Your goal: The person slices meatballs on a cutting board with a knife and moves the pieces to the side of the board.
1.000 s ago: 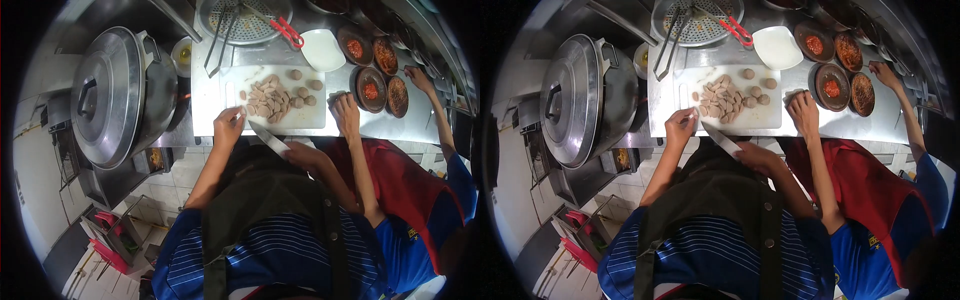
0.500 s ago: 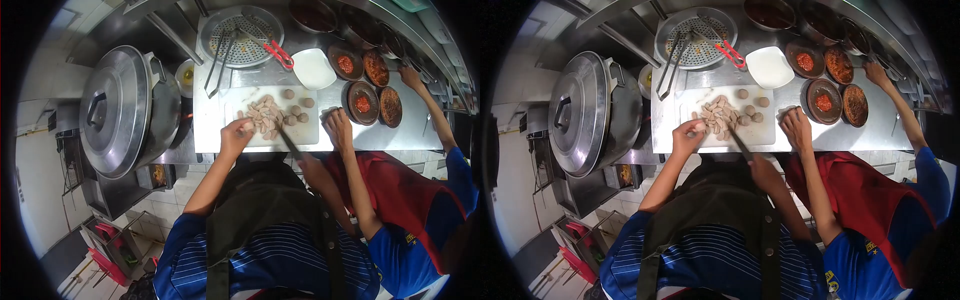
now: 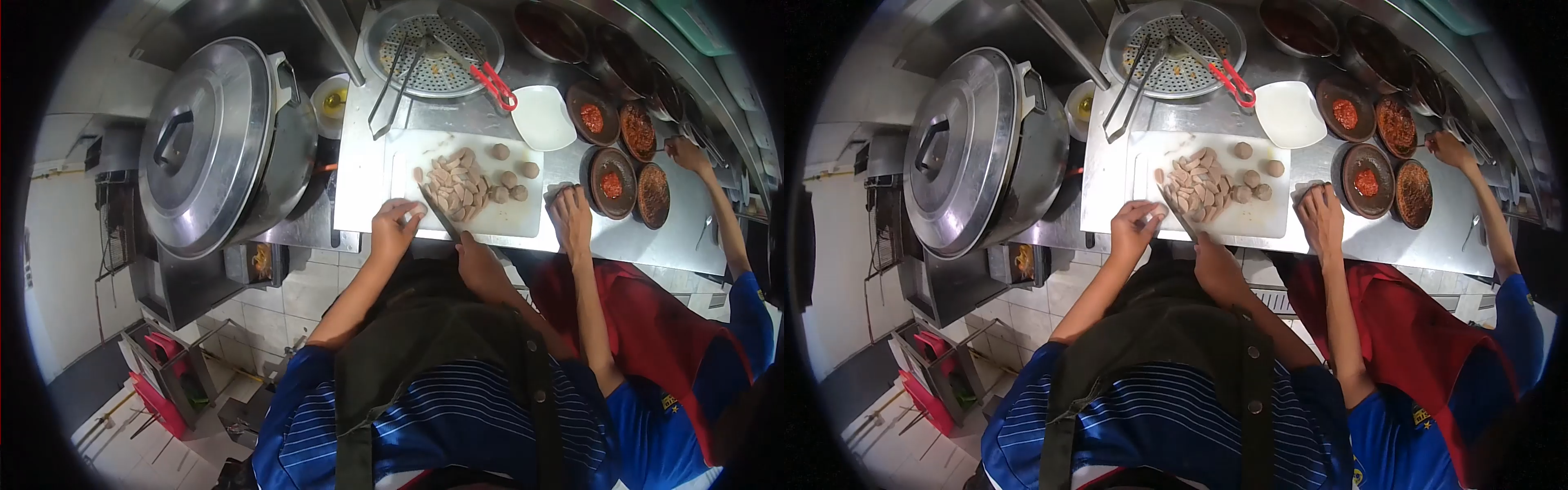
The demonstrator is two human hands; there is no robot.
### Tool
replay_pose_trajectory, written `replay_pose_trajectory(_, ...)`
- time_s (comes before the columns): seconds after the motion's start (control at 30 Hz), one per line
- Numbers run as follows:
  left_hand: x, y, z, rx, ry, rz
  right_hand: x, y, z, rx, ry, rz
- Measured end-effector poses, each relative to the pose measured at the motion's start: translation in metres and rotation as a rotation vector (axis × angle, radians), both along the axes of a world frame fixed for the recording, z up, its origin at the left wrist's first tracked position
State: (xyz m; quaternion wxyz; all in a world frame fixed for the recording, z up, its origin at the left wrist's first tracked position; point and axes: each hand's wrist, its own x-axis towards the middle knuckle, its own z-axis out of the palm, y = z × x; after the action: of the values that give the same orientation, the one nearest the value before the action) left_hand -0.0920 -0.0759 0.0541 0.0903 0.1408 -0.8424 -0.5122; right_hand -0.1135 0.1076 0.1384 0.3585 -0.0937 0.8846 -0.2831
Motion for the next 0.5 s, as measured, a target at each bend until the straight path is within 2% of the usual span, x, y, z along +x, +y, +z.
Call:
replay_pose_trajectory(0.03,0.000,0.001,-0.001,-0.202,0.134,-0.014,0.001,0.001,0.001,0.010,-0.006,0.004)
replay_pose_trajectory(0.2,-0.003,-0.002,0.010,-0.202,0.099,-0.140,0.012,0.000,-0.002,0.060,0.023,0.096)
replay_pose_trajectory(0.27,-0.003,0.000,0.012,-0.300,0.118,-0.154,0.011,0.000,0.007,0.097,-0.007,0.115)
replay_pose_trajectory(0.43,0.001,0.005,0.007,-0.232,0.087,-0.117,0.011,-0.002,0.001,0.157,-0.045,0.155)
replay_pose_trajectory(0.5,0.002,0.005,0.006,-0.208,0.087,-0.104,0.011,-0.004,-0.019,0.097,0.055,0.163)
